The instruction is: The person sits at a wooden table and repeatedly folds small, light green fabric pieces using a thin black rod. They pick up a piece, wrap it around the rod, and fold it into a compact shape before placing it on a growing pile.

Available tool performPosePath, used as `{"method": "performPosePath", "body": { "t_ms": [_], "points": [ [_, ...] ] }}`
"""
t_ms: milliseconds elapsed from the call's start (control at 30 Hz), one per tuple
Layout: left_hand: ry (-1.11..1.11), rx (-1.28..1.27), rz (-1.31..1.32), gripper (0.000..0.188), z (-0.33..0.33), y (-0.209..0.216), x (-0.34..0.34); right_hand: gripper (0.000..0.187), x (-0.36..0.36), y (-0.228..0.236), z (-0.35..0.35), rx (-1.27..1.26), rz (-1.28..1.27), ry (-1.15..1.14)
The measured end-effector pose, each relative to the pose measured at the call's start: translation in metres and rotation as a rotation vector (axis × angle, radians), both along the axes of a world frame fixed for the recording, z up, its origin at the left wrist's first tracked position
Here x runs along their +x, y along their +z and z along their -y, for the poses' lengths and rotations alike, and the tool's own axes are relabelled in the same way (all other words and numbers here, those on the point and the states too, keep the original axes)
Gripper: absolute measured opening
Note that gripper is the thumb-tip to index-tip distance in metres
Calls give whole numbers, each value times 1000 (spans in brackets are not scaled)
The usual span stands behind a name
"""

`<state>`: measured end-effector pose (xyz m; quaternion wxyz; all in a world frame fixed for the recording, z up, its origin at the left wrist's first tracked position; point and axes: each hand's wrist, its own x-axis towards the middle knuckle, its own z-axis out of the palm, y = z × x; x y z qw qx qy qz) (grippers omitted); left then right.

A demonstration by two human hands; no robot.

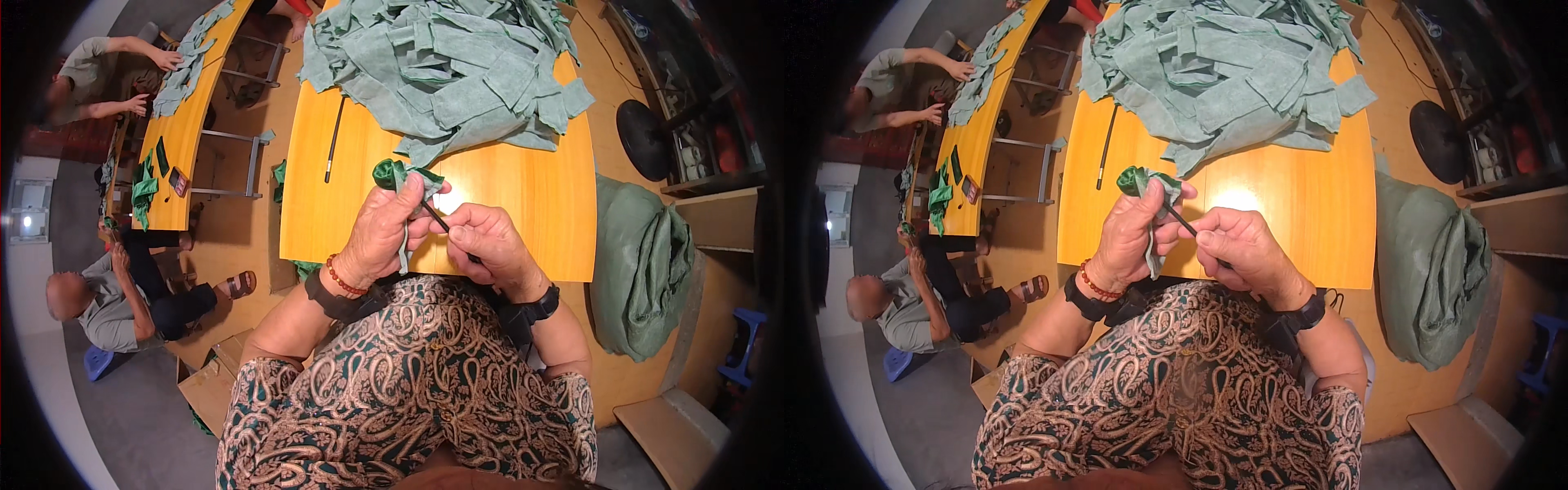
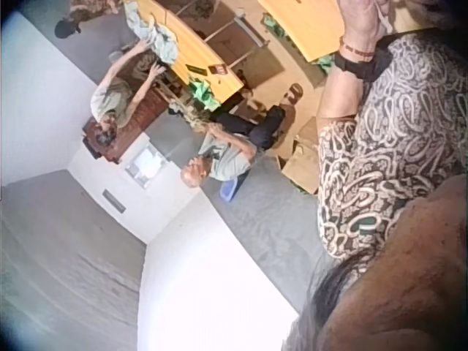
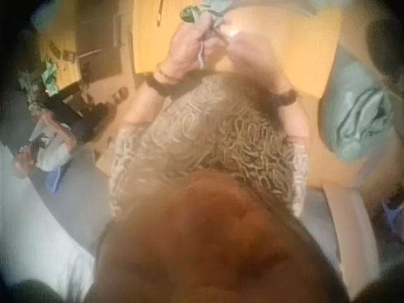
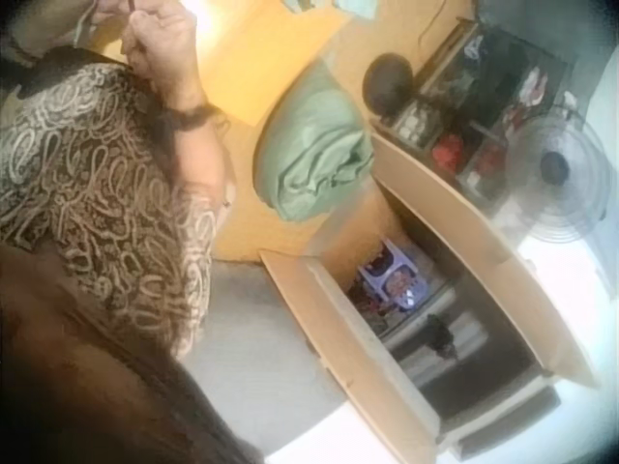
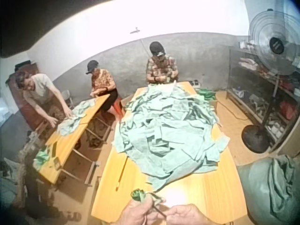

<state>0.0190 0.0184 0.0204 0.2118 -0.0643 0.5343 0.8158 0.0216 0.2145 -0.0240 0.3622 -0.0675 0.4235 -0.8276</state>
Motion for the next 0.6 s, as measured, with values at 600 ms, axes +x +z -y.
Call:
{"method": "performPosePath", "body": {
  "t_ms": [600],
  "points": [
    [152, 29, -44, 31, 15, -2, -1, 18, -8, 19, -18, 278, -81, 27]
  ]
}}
